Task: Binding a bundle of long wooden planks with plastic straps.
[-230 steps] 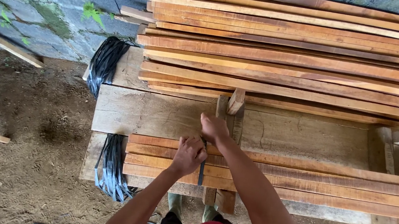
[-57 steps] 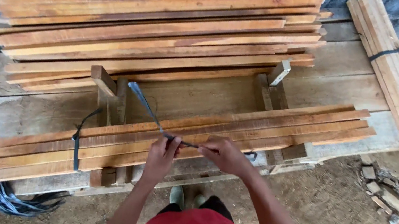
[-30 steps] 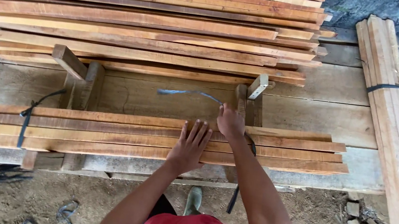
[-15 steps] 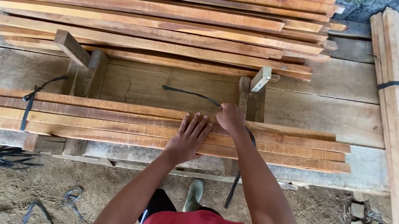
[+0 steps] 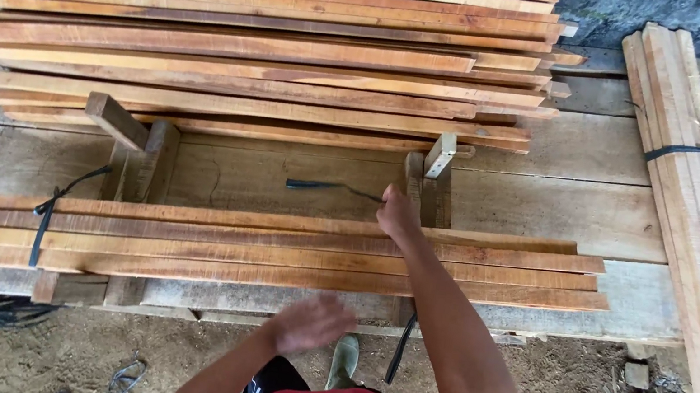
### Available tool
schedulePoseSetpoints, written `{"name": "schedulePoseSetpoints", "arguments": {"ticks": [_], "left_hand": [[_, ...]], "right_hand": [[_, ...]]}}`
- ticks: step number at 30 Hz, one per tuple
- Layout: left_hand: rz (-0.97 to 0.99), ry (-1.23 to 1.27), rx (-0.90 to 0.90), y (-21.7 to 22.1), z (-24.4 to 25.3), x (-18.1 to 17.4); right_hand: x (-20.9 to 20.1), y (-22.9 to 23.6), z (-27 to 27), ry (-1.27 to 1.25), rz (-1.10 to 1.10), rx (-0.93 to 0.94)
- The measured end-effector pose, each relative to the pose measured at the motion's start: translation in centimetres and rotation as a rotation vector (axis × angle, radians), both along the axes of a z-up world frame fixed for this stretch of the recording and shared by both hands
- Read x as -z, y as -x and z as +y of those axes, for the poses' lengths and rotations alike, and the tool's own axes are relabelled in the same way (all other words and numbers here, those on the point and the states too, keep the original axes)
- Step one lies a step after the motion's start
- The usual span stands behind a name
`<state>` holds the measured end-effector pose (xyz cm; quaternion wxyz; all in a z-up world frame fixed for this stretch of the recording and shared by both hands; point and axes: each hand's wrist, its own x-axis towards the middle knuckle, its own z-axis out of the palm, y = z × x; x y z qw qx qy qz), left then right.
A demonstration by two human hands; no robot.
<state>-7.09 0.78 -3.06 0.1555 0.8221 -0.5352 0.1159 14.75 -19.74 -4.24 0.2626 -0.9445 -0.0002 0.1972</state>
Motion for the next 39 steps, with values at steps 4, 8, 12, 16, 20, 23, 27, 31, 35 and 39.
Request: {"name": "schedulePoseSetpoints", "arguments": {"ticks": [4,8,12,16,20,23,27,31,35,39], "left_hand": [[0.177,0.143,0.077,2.8,0.6,2.7],[0.271,0.067,-0.297,2.1,-0.7,6.7],[0.515,0.285,-0.575,-0.8,-4.7,9.5],[0.523,0.263,-0.587,-1.6,-5.1,12.6],[0.526,0.191,-0.615,-1.9,-5.2,15.9],[0.519,0.154,-0.617,-2.8,-6.8,16.6],[0.679,-0.134,-0.5,-0.7,-7.5,7.2],[0.499,0.03,-0.521,2.1,-6.6,6.9],[0.558,0.099,-0.447,3.2,-6.4,5.2],[0.611,0.226,-0.436,4.1,-7.3,1.2]], "right_hand": [[-1.3,0.6,0.5,0.047,-0.071,-0.013],[-3.0,1.4,1.2,0.04,-0.01,0.015],[-0.6,0.2,0.8,0.131,0.118,-0.024],[-2.9,-0.2,1.1,0.202,0.198,-0.046],[-1.5,-1.0,0.9,0.266,0.266,-0.12],[-0.1,-1.5,0.9,0.28,0.23,-0.128],[1.9,-1.8,0.3,0.208,0.172,-0.057],[-0.1,-2.1,0.1,0.139,0.241,-0.039],[-5.5,-1.1,-1.2,-0.012,0.223,-0.005],[-9.7,2.2,-2.3,0.088,-0.072,-0.129]]}}
